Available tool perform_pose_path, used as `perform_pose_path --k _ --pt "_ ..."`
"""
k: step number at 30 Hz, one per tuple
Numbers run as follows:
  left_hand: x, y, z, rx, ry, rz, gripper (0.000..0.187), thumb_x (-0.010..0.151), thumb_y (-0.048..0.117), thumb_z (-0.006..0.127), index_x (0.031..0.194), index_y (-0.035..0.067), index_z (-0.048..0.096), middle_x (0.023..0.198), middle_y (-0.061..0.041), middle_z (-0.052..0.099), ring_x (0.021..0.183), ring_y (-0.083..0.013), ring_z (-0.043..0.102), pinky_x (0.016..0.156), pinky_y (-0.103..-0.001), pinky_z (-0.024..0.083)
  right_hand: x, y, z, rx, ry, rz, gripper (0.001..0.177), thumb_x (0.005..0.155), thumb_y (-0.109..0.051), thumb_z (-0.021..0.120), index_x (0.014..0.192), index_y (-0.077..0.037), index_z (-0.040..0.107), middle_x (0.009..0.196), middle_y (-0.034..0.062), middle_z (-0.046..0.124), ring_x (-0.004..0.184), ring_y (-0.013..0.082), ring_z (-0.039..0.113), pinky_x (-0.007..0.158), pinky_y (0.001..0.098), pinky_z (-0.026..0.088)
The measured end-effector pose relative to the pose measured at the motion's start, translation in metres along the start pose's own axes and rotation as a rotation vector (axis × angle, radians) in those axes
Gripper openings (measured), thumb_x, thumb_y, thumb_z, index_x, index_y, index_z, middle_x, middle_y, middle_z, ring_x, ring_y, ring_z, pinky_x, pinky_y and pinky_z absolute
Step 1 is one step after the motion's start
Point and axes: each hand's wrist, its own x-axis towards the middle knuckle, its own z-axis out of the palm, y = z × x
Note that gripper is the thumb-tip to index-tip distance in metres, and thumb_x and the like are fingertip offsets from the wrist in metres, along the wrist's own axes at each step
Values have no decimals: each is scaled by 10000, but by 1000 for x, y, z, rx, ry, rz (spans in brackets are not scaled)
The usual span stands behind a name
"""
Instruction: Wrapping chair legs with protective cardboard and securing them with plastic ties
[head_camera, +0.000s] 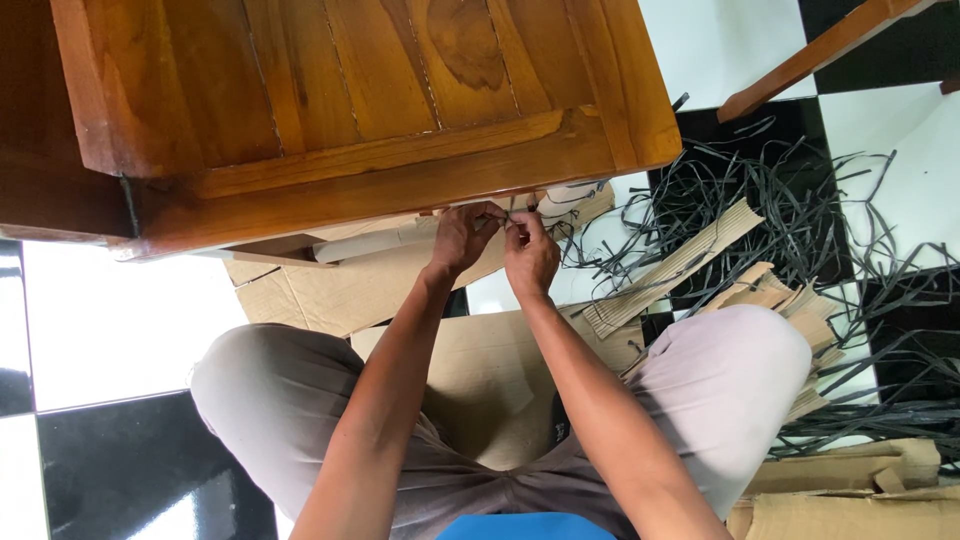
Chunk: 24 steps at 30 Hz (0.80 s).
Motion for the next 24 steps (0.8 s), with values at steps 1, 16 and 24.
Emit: perform_pose_path --k 1,16,24 --pt "0 1 1 0 0 1 159 840 137 732 974 196 795 866 -44 786 950 -296 755 907 -401 549 1 2 0 0 0 -1 73 868 -293 667 933 -326 671 768 -41 764 728 244 759 684 409 584" --pt "-4 13 -3 -30 30 8 125 881 114 715 969 166 787 831 -52 777 884 -301 760 861 -395 557 0 13 1 -33 21 -268 116 838 -203 745 945 -246 760 790 -4 730 693 209 726 616 337 577" --pt "-3 -11 15 39 145 63 165 865 172 826 1024 151 789 896 -62 785 942 -284 756 900 -387 575 6 13 2 480 -403 346 126 919 -194 641 1023 -159 704 813 3 713 745 119 668 647 281 569"
